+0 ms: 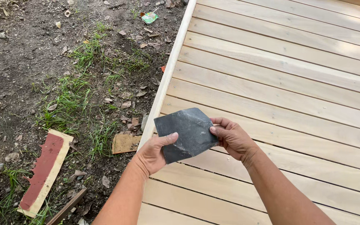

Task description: The person sands a large slatted wooden panel outdoors, rubbing sandpaper by hand along the wood slats and edges. They work around the panel, sanding the frame corners and surface boards, and brush wood shavings aside as they cover different sections.

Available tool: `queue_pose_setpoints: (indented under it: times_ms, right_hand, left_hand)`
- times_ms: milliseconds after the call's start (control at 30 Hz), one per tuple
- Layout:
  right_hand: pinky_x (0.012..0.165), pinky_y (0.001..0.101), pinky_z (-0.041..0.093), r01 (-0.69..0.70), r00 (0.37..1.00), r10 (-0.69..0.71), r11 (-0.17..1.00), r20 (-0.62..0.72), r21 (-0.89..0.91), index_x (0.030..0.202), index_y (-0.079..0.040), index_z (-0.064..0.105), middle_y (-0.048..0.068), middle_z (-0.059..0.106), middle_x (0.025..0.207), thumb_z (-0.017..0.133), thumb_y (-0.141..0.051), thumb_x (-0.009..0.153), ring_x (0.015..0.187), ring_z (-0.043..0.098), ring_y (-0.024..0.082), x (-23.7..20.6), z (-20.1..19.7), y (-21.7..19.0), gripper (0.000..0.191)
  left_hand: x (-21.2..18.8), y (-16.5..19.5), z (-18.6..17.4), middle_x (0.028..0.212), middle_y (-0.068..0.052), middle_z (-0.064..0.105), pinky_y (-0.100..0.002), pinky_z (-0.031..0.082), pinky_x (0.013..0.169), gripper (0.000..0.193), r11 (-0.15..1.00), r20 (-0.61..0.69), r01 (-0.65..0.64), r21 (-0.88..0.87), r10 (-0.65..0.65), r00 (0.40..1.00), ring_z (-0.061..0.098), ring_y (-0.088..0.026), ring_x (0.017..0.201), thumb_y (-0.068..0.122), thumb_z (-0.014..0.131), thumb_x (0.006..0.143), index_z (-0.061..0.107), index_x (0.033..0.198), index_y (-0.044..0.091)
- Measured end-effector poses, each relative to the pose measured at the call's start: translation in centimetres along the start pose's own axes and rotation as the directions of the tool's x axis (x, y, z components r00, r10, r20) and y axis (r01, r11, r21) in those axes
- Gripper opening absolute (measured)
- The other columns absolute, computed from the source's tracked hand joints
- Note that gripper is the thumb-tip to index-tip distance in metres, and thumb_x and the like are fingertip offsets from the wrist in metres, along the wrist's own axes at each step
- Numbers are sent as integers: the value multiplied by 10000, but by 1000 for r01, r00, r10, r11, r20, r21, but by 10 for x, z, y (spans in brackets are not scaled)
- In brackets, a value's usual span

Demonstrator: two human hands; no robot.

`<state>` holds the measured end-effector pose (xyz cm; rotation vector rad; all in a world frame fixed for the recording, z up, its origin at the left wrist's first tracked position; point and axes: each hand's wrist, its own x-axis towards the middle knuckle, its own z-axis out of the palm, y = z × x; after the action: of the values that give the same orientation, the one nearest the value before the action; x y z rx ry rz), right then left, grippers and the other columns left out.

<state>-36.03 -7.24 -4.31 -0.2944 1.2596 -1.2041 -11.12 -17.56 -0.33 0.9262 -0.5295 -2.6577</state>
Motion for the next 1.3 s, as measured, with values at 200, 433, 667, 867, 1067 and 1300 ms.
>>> queue_pose_setpoints:
  times_ms: [200, 433, 667, 867, 1067, 1300]
  right_hand:
    - [900, 307, 553, 266, 680, -526, 826, -510, -497, 1287, -65, 680, 71, 771, 1139, 630, -89, 993, 1002, 710, 158, -19, -66, 26, 299]
    - [1198, 502, 91, -374, 644, -721, -7, -255, -927, 1617, -154, 270, 141, 218, 1679, 408, -518, 974, 1525, 159, 340, -96, -167, 81, 752]
    - [1223, 457, 68, -375, 650, -722, -37, -234, -926, 1612, -209, 241, 72, 183, 1682, 350, -633, 962, 1541, 143, 268, -102, -166, 90, 783]
    - [1244, 455, 107, -353, 625, -741, 13, -246, -936, 1607, -227, 305, 47, 240, 1688, 395, -587, 974, 1551, 198, 249, -106, -155, 84, 734]
    - [1234, 454, 106, -341, 629, -737, 25, -248, -940, 1599, -221, 305, 53, 241, 1679, 416, -604, 956, 1541, 196, 251, -104, -155, 86, 757]
    - [1222, 448, 88, -336, 638, -736, 0, -227, -942, 1591, -246, 308, 52, 231, 1675, 340, -626, 989, 1535, 186, 255, -103, -157, 91, 713]
  left_hand:
    - [51, -10, 39, 1302, -156, 740, -423, 521, 1074, 445, 456, -19, -388, 801, 668, 744, 660, -309, 1194, 165, 551, 1041, 593, 1457, 14]
    - [67, -72, 32, 1708, -161, 65, -519, 101, 1220, 855, -544, 191, 75, 836, 415, 890, 106, -290, 1551, 33, 561, 853, 165, 1611, 53]
    - [102, -136, 62, 1741, -72, 61, -534, 15, 1237, 1005, -416, 8, 189, 889, 429, 903, 70, -241, 1560, 313, 677, 799, 138, 1639, 185]
    - [103, -196, 76, 1704, -14, 195, -510, 43, 1236, 834, -591, 344, -114, 799, 293, 892, 159, -193, 1557, 120, 545, 828, 282, 1614, 212]
    - [80, -106, -6, 1703, -42, 163, -501, 42, 1239, 830, -595, 154, 275, 755, 569, 808, 120, -225, 1564, 93, 555, 829, 258, 1599, 185]
    - [94, -198, 67, 1727, -88, 56, -469, 16, 1235, 1027, -339, -13, 196, 920, 475, 880, 14, -250, 1537, 245, 682, 765, 136, 1617, 74]
